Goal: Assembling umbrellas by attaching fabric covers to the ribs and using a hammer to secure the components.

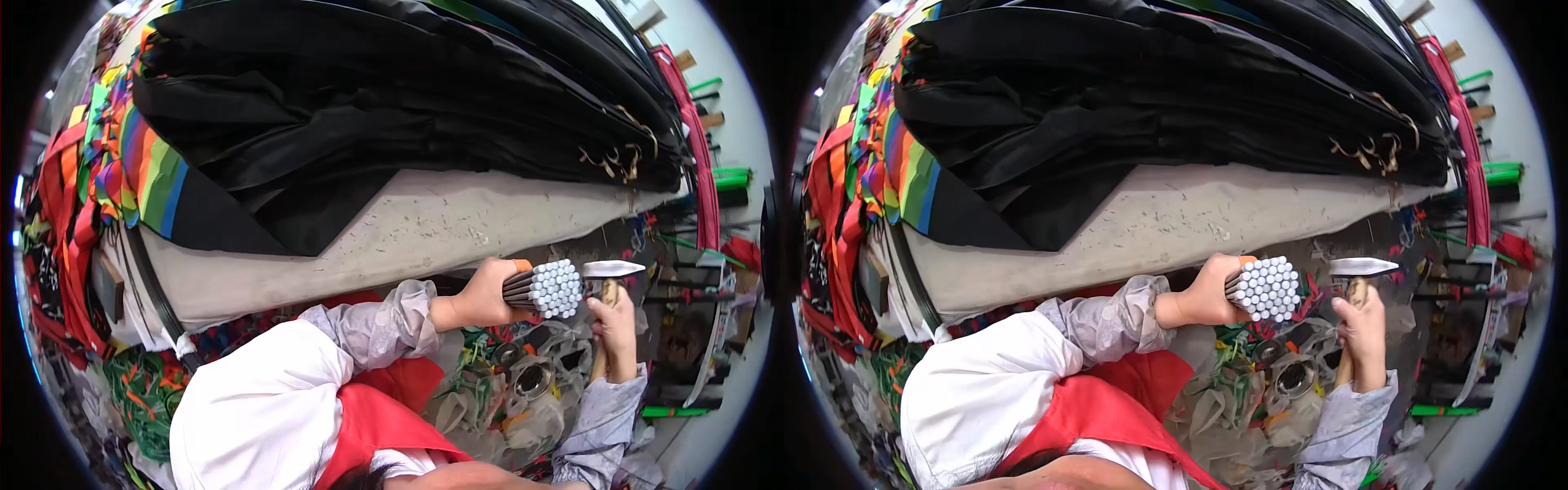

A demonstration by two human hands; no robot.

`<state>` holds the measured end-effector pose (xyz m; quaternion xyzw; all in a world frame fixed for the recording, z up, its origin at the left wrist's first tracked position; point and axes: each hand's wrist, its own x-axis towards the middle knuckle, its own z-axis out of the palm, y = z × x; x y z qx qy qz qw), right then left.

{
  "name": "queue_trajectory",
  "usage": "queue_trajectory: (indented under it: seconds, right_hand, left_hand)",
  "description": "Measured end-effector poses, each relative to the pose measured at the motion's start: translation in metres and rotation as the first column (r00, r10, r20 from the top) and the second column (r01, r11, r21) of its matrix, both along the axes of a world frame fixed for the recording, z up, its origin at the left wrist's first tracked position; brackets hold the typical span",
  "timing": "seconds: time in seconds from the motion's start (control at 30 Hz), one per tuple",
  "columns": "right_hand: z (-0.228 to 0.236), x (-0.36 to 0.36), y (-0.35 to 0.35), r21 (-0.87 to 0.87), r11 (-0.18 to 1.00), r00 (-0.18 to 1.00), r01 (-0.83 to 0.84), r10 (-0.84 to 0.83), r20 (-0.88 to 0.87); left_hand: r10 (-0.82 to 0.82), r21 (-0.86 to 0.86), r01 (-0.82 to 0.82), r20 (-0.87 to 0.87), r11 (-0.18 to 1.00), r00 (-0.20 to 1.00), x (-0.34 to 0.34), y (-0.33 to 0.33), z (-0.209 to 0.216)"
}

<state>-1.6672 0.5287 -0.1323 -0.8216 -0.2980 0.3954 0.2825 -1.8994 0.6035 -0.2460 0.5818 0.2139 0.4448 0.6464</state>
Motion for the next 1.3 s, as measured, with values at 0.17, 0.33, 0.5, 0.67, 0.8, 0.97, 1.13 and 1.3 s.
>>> queue_trajectory:
  seconds: [0.17,0.33,0.5,0.67,0.8,0.97,1.13,1.3]
  right_hand:
    - [0.063,-0.070,0.106,0.057,0.931,0.886,-0.361,0.362,-0.290]
    - [0.133,-0.174,0.158,-0.063,0.692,0.653,-0.719,0.643,-0.400]
    - [0.138,-0.330,0.204,-0.147,0.383,0.408,-0.912,0.811,-0.420]
    - [0.097,-0.581,0.223,0.122,0.014,-0.072,-0.992,0.739,-0.669]
    - [-0.009,-0.789,0.181,0.281,0.129,-0.143,-0.951,0.624,-0.768]
    - [-0.109,-0.973,0.156,0.370,0.420,-0.055,-0.829,0.596,-0.801]
    - [-0.166,-0.951,0.148,0.528,0.225,-0.234,-0.819,0.708,-0.666]
    - [-0.119,-0.732,0.147,0.341,-0.288,-0.410,-0.895,0.226,-0.884]
  left_hand:
    - [0.275,-0.147,-0.255,0.144,0.956,0.951,-0.047,0.006,0.053]
    - [0.500,-0.084,-0.497,0.016,0.864,0.866,-0.139,-0.008,0.139]
    - [0.597,-0.497,-0.436,0.226,0.750,0.770,-0.253,-0.049,0.196]
    - [0.686,-0.639,-0.382,0.327,0.667,0.650,-0.341,-0.076,0.192]
    - [0.759,-0.692,-0.414,0.306,0.592,0.574,-0.395,-0.083,0.190]
    - [0.575,0.151,-0.609,0.220,0.779,0.788,-0.495,-0.066,0.153]
    - [0.662,-0.376,-0.545,0.419,0.750,0.621,-0.468,-0.068,0.167]
    - [0.641,-0.551,-0.378,0.431,0.744,0.635,-0.446,-0.021,0.188]
